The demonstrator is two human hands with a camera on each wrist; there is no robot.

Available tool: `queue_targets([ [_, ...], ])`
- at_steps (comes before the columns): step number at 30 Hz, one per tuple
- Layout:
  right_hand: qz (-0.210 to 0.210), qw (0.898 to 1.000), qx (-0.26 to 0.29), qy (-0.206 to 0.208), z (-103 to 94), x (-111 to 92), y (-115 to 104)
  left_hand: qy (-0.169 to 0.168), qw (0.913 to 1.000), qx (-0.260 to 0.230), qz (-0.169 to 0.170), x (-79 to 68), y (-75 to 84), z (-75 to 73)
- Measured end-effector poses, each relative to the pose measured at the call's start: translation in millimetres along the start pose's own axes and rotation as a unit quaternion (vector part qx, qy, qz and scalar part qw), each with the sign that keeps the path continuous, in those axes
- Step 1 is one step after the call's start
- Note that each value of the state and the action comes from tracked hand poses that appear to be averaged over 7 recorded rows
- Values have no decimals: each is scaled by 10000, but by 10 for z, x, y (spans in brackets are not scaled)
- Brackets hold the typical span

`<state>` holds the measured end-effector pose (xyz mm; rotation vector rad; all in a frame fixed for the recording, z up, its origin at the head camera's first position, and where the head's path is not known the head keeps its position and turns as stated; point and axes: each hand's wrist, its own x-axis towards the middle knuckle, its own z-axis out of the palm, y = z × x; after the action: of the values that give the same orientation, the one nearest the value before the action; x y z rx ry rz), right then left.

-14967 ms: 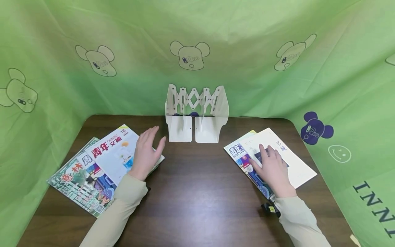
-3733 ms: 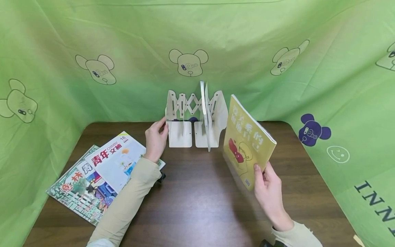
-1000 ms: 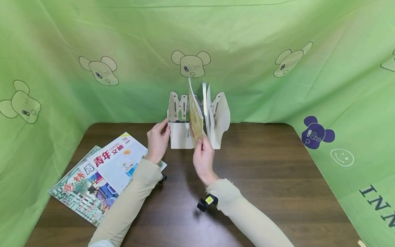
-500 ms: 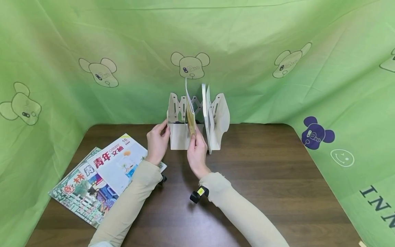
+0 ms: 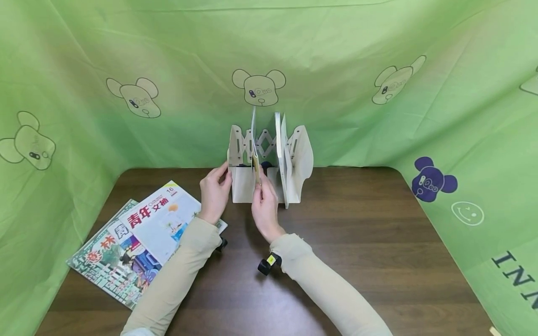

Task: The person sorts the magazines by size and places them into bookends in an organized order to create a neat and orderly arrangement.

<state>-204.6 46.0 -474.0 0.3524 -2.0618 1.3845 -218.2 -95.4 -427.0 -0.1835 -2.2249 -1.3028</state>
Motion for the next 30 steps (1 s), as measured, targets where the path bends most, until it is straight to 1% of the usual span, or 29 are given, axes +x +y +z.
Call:
queue_targets([
  [3,-190,9998,-11,-83,3,-8,24,9,10000,19,8,2,4,4],
  [7,-329,9991,-59,-252,-7,1,26,-9,10000,20,13,6,8,0],
  [15,-400,9972,-378,-504,-52,25,26,-35,10000,-31,-30,16,8,2],
  [19,-377,9970,-420,-529,-62,33,25,-10,10000,-17,-18,23,6,6],
  [30,-424,9964,-513,-521,-79,13,11,-84,10000,18,-33,-4,6,-8],
])
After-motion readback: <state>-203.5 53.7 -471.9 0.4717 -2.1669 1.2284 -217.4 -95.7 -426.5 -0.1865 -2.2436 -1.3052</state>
